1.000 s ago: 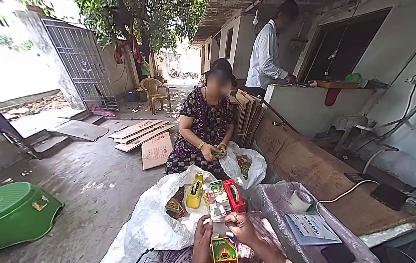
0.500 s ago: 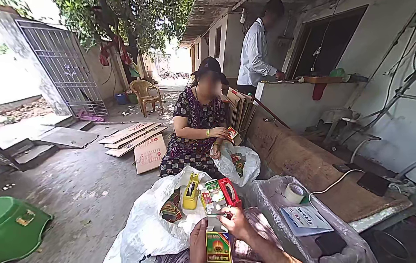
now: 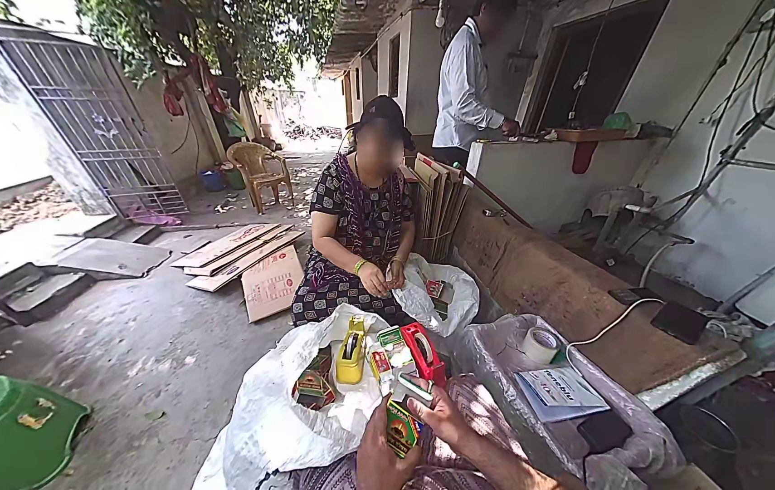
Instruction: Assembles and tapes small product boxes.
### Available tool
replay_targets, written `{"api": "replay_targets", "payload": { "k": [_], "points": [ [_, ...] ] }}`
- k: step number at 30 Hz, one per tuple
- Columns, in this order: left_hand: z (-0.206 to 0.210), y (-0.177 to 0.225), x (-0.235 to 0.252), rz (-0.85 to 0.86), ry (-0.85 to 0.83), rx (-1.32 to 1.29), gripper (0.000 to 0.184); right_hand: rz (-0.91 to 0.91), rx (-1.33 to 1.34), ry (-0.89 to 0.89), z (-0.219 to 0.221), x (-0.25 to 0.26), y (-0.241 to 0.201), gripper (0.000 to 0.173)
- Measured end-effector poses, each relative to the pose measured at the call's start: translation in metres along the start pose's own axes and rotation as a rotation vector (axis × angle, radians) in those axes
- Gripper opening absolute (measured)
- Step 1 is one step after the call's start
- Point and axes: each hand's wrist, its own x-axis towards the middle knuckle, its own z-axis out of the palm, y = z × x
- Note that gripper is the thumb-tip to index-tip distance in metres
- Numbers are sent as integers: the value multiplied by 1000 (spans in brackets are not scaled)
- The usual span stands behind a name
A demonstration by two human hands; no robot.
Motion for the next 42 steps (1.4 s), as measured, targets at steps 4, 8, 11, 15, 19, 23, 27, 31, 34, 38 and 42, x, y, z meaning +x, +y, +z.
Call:
{"api": "replay_targets", "payload": {
  "k": [4, 8, 11, 15, 19, 23, 27, 31, 34, 38, 42],
  "points": [
    [2, -3, 0, 21, -11, -4, 103, -4, -174, 4, -2, -3, 2, 47],
    [3, -4, -1, 24, -18, -27, 102, -4, -152, -16, -4, -2, 4, 49],
    [2, -3, 0, 14, -32, -21, 102, 37, 3, -13, -4, -4, 6, 47],
    [3, -5, 0, 36, -49, -3, 99, 86, -58, 51, -2, -9, 1, 55],
    [4, -6, 0, 33, -60, -26, 100, -27, 1, -27, -3, -13, 3, 52],
    [4, -9, -1, 50, -59, -53, 102, -32, -2, -57, -1, -14, 3, 46],
    [6, -12, -2, 58, -32, -73, 103, -193, -177, -131, -5, -13, 15, 41],
    [4, -9, -1, 12, -62, -98, 104, -280, -270, -211, -14, -12, 19, 46],
    [5, -8, -2, 0, -75, -92, 105, -288, -327, -275, -18, -13, 17, 53],
    [2, -7, -2, -32, -123, -92, 105, -306, -426, -315, -19, -16, 19, 58],
    [3, -9, -1, -60, -134, -116, 106, -257, -411, -305, -18, -15, 20, 55]
  ]
}}
